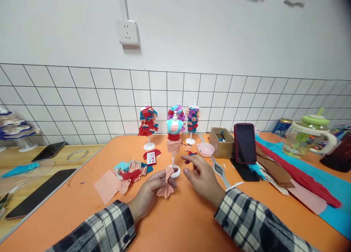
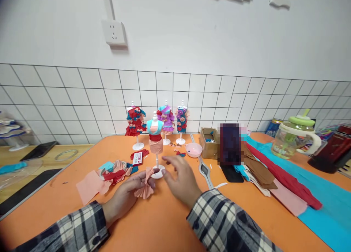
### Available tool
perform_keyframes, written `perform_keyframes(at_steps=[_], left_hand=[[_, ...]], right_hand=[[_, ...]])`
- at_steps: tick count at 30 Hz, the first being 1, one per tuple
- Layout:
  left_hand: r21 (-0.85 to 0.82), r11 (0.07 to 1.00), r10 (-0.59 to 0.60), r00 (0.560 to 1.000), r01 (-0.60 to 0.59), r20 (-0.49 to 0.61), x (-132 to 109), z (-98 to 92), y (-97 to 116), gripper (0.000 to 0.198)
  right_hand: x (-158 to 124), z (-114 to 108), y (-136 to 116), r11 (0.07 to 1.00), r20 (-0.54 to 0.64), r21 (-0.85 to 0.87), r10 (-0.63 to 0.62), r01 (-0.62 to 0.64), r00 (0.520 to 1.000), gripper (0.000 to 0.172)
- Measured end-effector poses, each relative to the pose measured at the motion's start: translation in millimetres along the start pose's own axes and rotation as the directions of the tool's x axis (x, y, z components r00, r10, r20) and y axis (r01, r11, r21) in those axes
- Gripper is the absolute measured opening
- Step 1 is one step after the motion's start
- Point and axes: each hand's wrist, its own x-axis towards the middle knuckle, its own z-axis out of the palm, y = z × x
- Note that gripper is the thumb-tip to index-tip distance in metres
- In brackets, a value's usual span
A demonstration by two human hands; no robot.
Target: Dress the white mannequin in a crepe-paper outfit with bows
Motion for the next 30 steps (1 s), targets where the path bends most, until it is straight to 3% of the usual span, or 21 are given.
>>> perform_keyframes(at_steps=[4, 7, 12, 15, 18, 20, 24, 30], left_hand=[[0.036, 0.998, -0.045, 0.998, 0.044, 0.048, -1.9, 0.6, 1.1, 0.042], [0.011, 0.997, -0.077, 0.994, 0.076, 0.076, -1.5, 3.0, 0.3, 0.045], [0.02, 0.998, -0.053, 0.999, 0.053, -0.005, 0.0, 4.2, -3.0, 0.057], [0.073, 0.997, -0.033, 0.999, 0.035, -0.025, -0.8, 4.8, -3.7, 0.061], [0.177, 0.984, 0.02, 0.999, -0.014, -0.029, -1.6, 8.5, -3.0, 0.056], [0.321, 0.943, 0.114, 0.99, -0.082, -0.081, -2.0, 12.6, -2.3, 0.049], [0.599, 0.792, 0.256, 0.955, -0.117, -0.152, -3.6, 20.1, -0.5, 0.016], [0.64, 0.762, 0.263, 0.952, -0.103, -0.16, -4.3, 20.7, 0.2, 0.012]], right_hand=[[-17.4, 18.0, -9.2, 0.984, 0.123, 0.122, 0.115, -0.129, 0.986, 0.032], [-21.3, 15.0, -11.2, 0.987, 0.173, 0.109, 0.101, -0.122, 0.98, 0.031], [-24.4, 14.1, -17.2, 0.986, 0.203, 0.111, 0.103, -0.127, 0.974, 0.036], [-24.5, 18.8, -16.4, 0.977, 0.178, 0.1, 0.168, -0.188, 0.97, 0.02], [-23.2, 21.5, -10.7, 0.975, 0.148, 0.095, 0.184, -0.199, 0.972, 0.005], [-22.4, 21.5, -6.7, 0.97, 0.106, 0.084, 0.217, -0.226, 0.97, 0.005], [-22.2, 19.8, -4.7, 0.951, 0.109, 0.093, 0.284, -0.295, 0.953, 0.011], [-23.0, 20.2, -8.1, 0.905, 0.174, 0.181, 0.355, -0.385, 0.918, 0.017]])
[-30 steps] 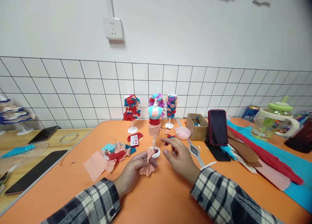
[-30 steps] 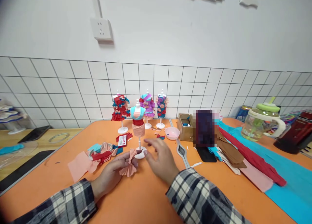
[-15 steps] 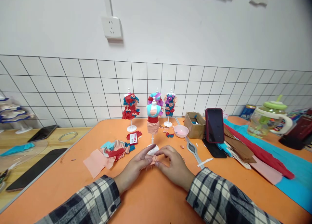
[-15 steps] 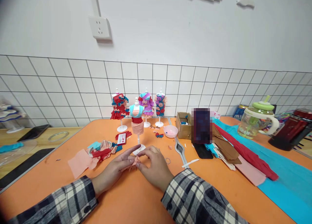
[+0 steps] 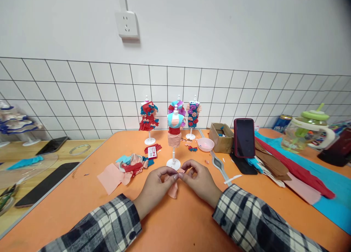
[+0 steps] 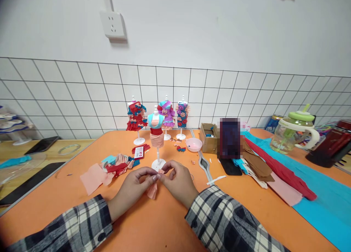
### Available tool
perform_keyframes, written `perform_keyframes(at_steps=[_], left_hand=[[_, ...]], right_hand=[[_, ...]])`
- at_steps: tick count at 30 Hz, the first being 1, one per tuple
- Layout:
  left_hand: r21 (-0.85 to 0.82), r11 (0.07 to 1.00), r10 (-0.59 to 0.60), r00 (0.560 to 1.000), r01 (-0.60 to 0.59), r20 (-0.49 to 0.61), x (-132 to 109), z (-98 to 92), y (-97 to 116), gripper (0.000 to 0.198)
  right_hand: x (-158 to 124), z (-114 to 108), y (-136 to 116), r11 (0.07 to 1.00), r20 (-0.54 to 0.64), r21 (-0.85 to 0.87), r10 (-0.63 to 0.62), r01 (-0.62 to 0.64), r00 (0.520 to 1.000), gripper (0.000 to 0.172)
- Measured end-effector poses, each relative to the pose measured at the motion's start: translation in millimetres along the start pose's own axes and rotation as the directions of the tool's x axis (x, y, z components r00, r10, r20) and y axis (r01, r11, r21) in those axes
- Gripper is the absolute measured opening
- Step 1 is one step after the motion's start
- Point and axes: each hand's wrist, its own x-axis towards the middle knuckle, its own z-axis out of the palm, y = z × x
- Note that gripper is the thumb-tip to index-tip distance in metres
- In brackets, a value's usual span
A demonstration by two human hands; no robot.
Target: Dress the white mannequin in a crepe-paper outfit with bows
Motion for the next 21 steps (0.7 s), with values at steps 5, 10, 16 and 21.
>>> perform_keyframes(at_steps=[5, 10, 16, 21], left_hand=[[-0.096, 0.995, -0.015, 0.999, 0.01, -0.053, 0.6, 0.1, -3.8, 0.015], [-0.059, 0.998, 0.024, 0.999, -0.026, -0.034, -0.5, -0.2, -2.0, 0.015], [0.007, 0.999, -0.049, 0.999, 0.048, 0.021, 1.4, 0.2, -5.4, 0.014], [0.026, 1.0, 0.004, 1.0, -0.004, -0.012, -1.0, 0.0, -3.5, 0.012]], right_hand=[[1.5, 3.2, 4.6, 0.997, -0.006, 0.046, 0.064, -0.064, 0.998, 0.02], [2.9, 1.8, 7.6, 0.996, 0.011, 0.048, 0.074, -0.075, 0.997, 0.023], [2.7, 0.0, 9.0, 0.999, 0.01, -0.039, 0.024, -0.024, 1.0, 0.02], [2.7, 5.0, 8.0, 0.999, 0.041, 0.025, 0.025, -0.026, 0.999, 0.016]])
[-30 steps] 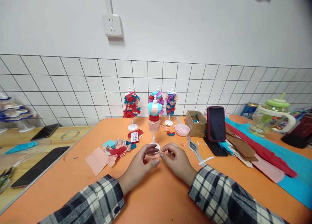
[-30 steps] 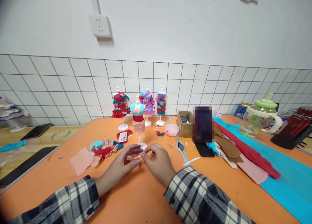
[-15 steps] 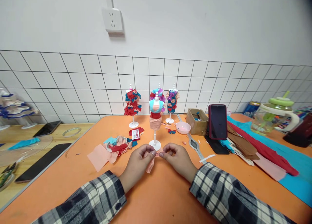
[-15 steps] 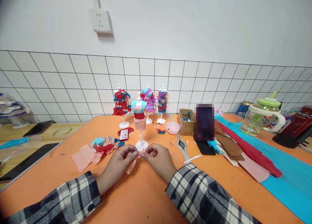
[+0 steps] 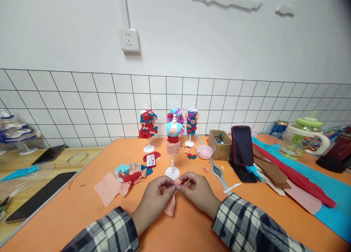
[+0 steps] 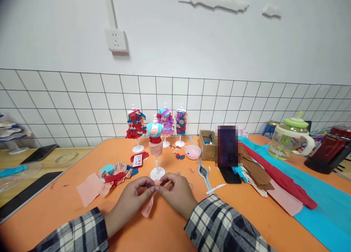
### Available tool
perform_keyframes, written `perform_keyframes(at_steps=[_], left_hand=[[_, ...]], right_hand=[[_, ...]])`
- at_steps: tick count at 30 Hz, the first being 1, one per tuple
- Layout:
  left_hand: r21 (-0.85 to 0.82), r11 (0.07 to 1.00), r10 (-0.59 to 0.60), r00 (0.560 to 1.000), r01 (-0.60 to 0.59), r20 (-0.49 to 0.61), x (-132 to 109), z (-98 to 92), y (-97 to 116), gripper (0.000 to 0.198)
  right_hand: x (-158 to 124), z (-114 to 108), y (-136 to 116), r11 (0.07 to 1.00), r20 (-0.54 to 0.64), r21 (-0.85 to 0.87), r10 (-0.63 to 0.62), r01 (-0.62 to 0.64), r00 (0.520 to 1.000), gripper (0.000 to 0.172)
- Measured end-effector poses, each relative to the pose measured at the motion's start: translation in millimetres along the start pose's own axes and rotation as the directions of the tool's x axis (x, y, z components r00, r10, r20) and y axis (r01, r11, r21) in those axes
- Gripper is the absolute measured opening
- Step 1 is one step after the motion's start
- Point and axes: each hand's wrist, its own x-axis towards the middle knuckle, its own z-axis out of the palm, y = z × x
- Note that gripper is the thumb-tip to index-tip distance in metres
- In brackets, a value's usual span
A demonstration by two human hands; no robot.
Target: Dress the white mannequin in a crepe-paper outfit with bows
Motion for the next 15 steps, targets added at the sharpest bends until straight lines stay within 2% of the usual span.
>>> perform_keyframes(at_steps=[4, 9, 12, 15], left_hand=[[-0.086, 0.996, 0.011, 0.998, -0.017, -0.061, 0.4, -1.2, 1.2, 0.014], [-0.256, 0.966, -0.038, 0.998, 0.022, -0.058, 3.0, -0.2, -3.8, 0.021], [-0.261, 0.965, -0.016, 1.0, 0.013, -0.012, 2.4, 1.6, -8.1, 0.023], [-0.228, 0.974, 0.023, 0.999, -0.017, 0.022, 1.2, 1.8, -10.1, 0.022]], right_hand=[[1.8, 2.1, -0.5, 0.991, 0.014, 0.106, 0.078, -0.079, 0.997, 0.012], [-1.5, 1.0, -6.6, 0.958, 0.158, 0.187, 0.189, -0.217, 0.969, 0.015], [-3.3, 1.5, -9.1, 0.945, 0.209, 0.247, 0.164, -0.214, 0.964, 0.018], [-1.8, 3.3, -6.0, 0.939, 0.185, 0.312, 0.086, -0.142, 0.979, 0.019]])
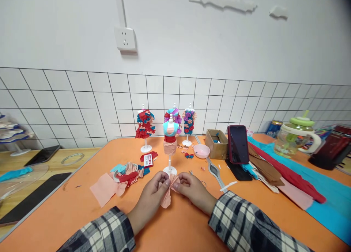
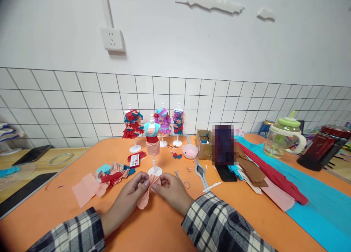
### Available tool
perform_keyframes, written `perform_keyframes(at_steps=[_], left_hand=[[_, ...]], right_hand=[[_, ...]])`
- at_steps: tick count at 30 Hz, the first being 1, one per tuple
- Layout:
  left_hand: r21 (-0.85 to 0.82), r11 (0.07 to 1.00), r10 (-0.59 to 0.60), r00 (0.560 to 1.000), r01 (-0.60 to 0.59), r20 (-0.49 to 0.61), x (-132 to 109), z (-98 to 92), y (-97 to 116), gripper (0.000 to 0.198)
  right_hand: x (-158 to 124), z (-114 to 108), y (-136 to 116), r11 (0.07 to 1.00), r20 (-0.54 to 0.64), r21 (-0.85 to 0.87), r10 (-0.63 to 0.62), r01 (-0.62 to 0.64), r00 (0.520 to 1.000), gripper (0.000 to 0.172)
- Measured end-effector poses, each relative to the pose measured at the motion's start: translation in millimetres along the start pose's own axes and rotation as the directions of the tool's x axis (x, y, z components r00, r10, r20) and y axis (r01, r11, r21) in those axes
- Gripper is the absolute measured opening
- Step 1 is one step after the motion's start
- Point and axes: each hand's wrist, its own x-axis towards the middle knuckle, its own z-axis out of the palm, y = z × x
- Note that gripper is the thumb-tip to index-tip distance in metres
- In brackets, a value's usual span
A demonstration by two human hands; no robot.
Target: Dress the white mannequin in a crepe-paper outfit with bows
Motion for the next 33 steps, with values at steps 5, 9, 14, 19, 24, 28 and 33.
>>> perform_keyframes(at_steps=[5, 9, 14, 19, 24, 28, 33], left_hand=[[-0.113, 0.992, -0.066, 0.995, 0.057, -0.08, 0.0, -2.7, 4.3, 0.034], [-0.276, 0.946, -0.17, 0.985, 0.167, 0.014, 1.9, -1.7, 7.4, 0.052], [-0.053, 0.988, -0.152, 0.986, 0.148, -0.07, 4.6, 0.0, 7.9, 0.05], [-0.016, 0.992, -0.128, 0.991, 0.127, -0.044, 2.1, 0.6, 10.3, 0.047], [-0.273, 0.951, -0.148, 0.989, 0.147, 0.018, -1.3, 2.7, 12.5, 0.068], [-0.241, 0.95, -0.199, 0.979, 0.201, 0.032, -0.3, 6.5, 12.0, 0.069], [-0.225, 0.959, -0.165, 0.985, 0.171, 0.049, 1.6, 8.2, 8.4, 0.059]], right_hand=[[6.0, -2.9, 9.2, 0.999, -0.054, -0.018, -0.051, 0.05, 0.997, 0.02], [5.9, -4.9, 10.7, 0.997, -0.084, -0.027, -0.07, 0.068, 0.994, 0.022], [-1.5, -4.1, 3.5, 0.979, -0.116, -0.145, -0.16, 0.143, 0.98, 0.038], [-1.6, -5.0, 0.6, 0.927, -0.181, -0.317, -0.266, 0.2, 0.947, 0.006], [3.9, -5.5, 4.6, 0.965, -0.22, -0.195, -0.215, 0.173, 0.951, 0.017], [1.5, -3.1, 2.5, 0.963, -0.234, -0.206, -0.221, 0.174, 0.947, 0.015], [1.4, -2.3, 2.6, 0.987, -0.217, -0.069, -0.153, 0.142, 0.964, 0.016]])
